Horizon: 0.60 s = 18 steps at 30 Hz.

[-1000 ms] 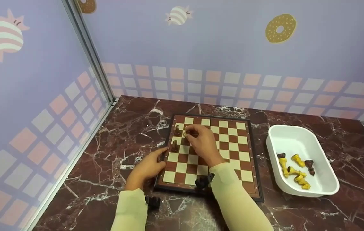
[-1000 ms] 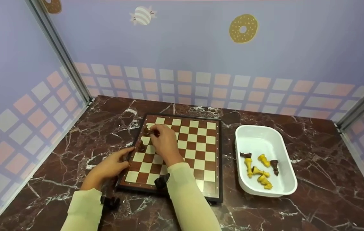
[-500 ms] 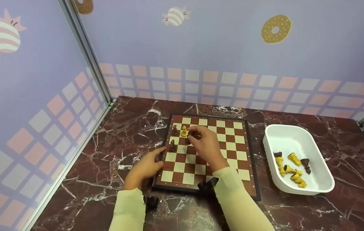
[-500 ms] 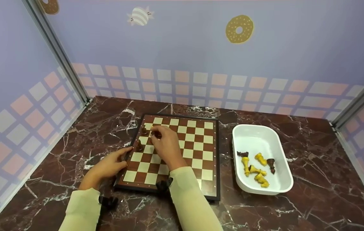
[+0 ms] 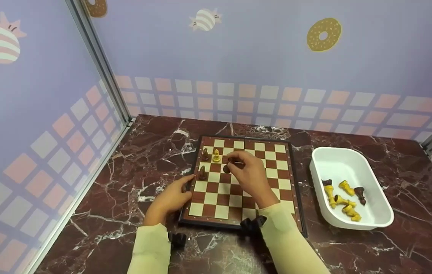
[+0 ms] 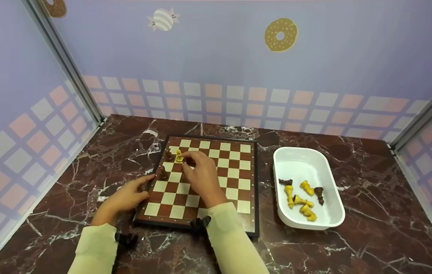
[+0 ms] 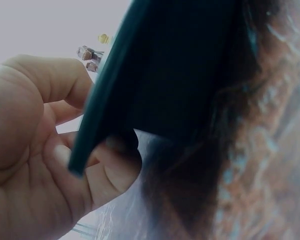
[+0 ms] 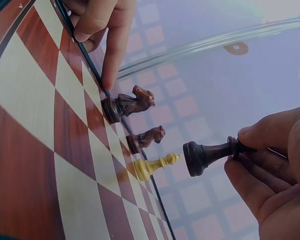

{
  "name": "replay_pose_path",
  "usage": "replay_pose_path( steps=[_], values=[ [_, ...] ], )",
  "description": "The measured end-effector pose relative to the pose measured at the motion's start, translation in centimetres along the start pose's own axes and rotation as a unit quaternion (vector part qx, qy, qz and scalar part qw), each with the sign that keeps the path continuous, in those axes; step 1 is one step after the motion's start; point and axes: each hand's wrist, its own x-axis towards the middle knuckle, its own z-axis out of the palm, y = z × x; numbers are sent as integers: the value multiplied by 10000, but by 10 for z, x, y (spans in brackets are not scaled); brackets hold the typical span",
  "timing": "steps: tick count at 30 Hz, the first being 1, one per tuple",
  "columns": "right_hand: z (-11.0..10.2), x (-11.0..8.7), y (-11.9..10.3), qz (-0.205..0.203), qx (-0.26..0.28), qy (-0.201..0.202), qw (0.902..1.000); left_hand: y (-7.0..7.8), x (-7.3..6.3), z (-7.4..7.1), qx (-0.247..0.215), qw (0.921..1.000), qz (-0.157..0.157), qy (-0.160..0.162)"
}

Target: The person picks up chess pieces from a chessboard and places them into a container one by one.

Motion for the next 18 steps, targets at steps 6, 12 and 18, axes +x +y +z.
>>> replay_pose_path(
  steps=[6,12,18],
  values=[
    [-8,-4,-1,-4,-97,95,9999,0,1,0,74,9999,75,23],
    [-15,-9,-4,-23,-89,243,9997,0,1,0,51,9999,143,32],
    [-25,-12,-6,-184,11,312,9993,1,1,0,107,9999,108,75]
  ],
)
